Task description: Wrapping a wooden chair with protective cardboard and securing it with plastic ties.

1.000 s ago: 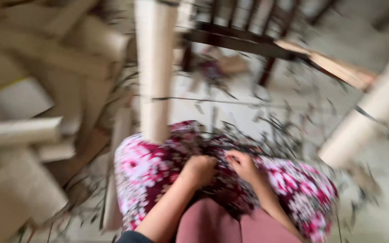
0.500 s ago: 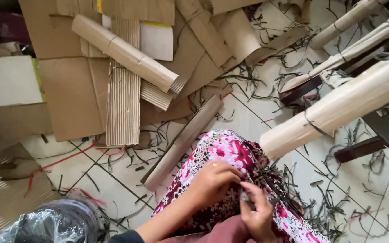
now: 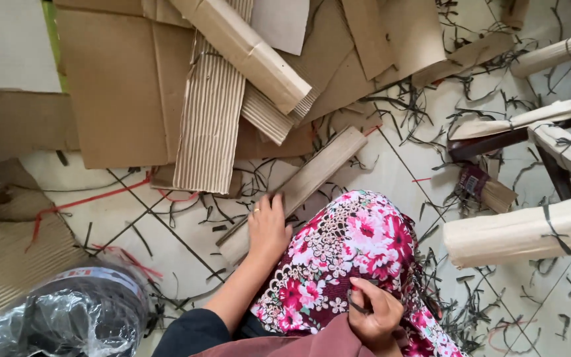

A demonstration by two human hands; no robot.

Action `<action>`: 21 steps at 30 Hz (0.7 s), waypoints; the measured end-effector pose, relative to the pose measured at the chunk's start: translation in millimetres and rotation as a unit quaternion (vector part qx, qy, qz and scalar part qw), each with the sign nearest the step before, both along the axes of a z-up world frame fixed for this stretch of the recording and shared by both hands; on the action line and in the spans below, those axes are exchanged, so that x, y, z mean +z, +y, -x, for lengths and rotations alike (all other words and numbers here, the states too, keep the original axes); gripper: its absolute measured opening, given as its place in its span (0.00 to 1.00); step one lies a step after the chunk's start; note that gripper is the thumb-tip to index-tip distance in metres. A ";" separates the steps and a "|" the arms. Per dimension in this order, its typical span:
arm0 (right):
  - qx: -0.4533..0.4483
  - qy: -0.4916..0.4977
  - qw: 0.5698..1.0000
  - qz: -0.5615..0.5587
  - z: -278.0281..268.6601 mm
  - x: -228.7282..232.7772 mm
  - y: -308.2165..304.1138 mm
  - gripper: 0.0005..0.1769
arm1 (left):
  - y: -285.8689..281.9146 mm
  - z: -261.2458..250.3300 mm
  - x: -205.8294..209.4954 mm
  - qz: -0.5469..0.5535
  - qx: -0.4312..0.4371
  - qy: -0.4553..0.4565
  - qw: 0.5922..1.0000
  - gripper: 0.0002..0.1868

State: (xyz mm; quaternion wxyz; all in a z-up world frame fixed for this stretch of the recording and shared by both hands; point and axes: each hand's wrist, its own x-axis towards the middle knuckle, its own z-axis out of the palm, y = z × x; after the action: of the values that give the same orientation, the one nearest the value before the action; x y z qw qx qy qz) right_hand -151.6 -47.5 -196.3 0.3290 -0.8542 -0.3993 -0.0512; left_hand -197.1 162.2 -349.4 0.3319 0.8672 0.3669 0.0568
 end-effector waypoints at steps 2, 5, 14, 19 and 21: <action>0.006 -0.008 1.000 0.001 -1.3 -2.3 1.1 0.14 | 4.1 -5.4 -0.2 -0.004 0.001 0.010 1.000 0.46; 0.011 -0.014 1.000 0.003 0.0 3.5 3.6 0.15 | 6.9 -4.2 -18.9 0.012 0.001 -0.015 1.000 0.47; 0.020 0.019 0.999 -0.030 -5.3 15.5 7.9 0.12 | 85.4 2.5 190.0 0.323 -0.098 -0.281 0.898 0.34; 0.039 0.064 0.994 -0.079 -6.0 6.7 -16.6 0.13 | 53.2 -10.8 265.0 0.307 -0.305 -0.302 0.849 0.28; 0.008 0.212 0.951 -0.223 -4.4 -23.8 -48.9 0.15 | 21.3 -21.3 283.2 0.286 -0.414 -0.198 0.841 0.24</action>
State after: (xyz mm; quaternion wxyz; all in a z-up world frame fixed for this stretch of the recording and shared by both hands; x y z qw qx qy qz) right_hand -147.1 -96.4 -220.2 0.5887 -0.7470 -0.3055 0.0459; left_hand -175.8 183.5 -66.2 0.6233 0.7752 -0.0998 -0.0223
